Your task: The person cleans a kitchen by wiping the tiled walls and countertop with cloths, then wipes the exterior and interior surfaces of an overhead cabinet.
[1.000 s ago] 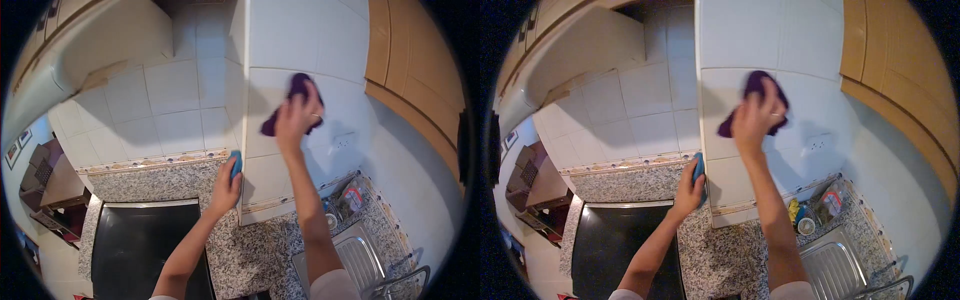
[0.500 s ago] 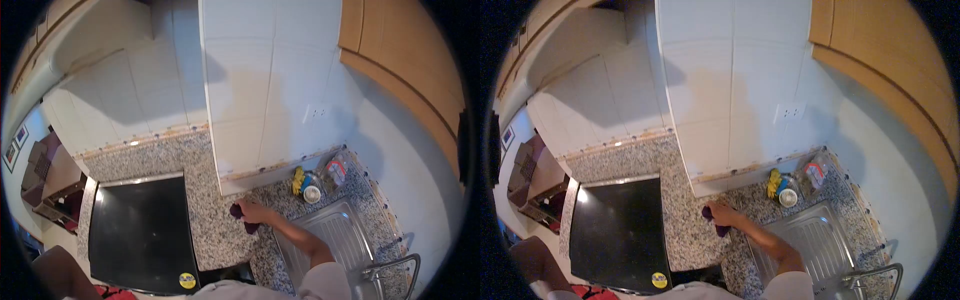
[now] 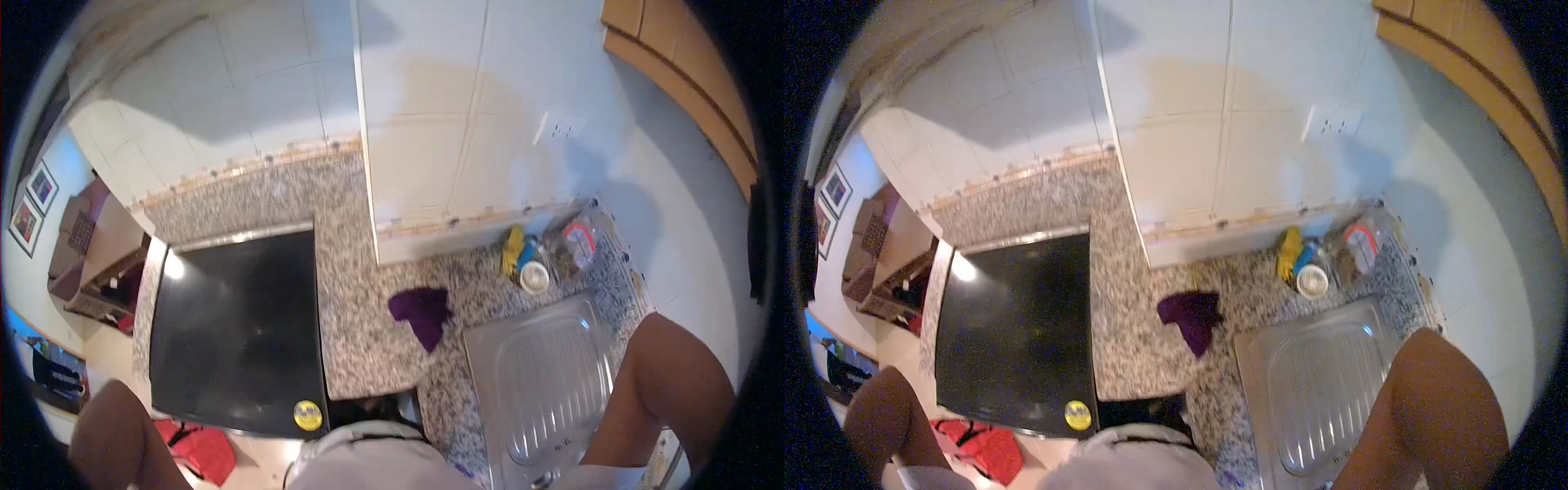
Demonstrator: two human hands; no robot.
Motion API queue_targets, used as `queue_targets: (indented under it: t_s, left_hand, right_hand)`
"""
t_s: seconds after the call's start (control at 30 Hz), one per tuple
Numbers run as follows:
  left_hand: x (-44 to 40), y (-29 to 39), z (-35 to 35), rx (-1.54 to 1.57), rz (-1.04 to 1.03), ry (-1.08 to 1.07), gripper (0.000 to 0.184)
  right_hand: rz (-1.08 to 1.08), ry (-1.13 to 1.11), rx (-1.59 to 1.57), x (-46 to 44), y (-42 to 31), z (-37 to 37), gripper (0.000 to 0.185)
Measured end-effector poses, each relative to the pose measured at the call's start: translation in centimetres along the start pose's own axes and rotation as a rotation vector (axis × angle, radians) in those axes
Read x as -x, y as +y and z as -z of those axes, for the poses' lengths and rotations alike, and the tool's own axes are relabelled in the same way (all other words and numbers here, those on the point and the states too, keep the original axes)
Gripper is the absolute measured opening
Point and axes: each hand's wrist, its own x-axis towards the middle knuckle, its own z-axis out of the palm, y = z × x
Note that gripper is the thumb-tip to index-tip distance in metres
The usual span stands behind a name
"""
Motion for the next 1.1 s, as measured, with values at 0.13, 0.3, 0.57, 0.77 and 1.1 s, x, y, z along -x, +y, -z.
queue_targets:
  t_s: [0.13, 0.3, 0.57, 0.77, 1.1]
  left_hand:
    - [1.4, 0.0, -0.4, 0.032, 0.015, 0.024, 0.065]
    - [2.5, 0.3, -0.9, 0.032, 0.054, -0.004, 0.063]
    - [6.0, 1.6, -3.5, 0.15, 0.163, 0.018, 0.059]
    - [6.8, 2.4, -6.0, 0.224, 0.156, 0.014, 0.056]
    - [11.0, 4.3, -11.0, 0.389, 0.217, -0.01, 0.052]
  right_hand:
    - [0.016, 0.077, -0.045, 0.7, -0.3, -1.0, 0.062]
    - [-0.029, 0.139, -0.073, 0.3, 0.2, -1.4, 0.064]
    - [-0.039, 0.23, -0.175, 2.1, 1.0, -2.2, 0.068]
    - [-0.021, 0.313, -0.224, 3.2, 1.6, -2.6, 0.07]
    - [-0.363, 0.351, 0.189, 13.4, 2.7, -4.5, 0.043]
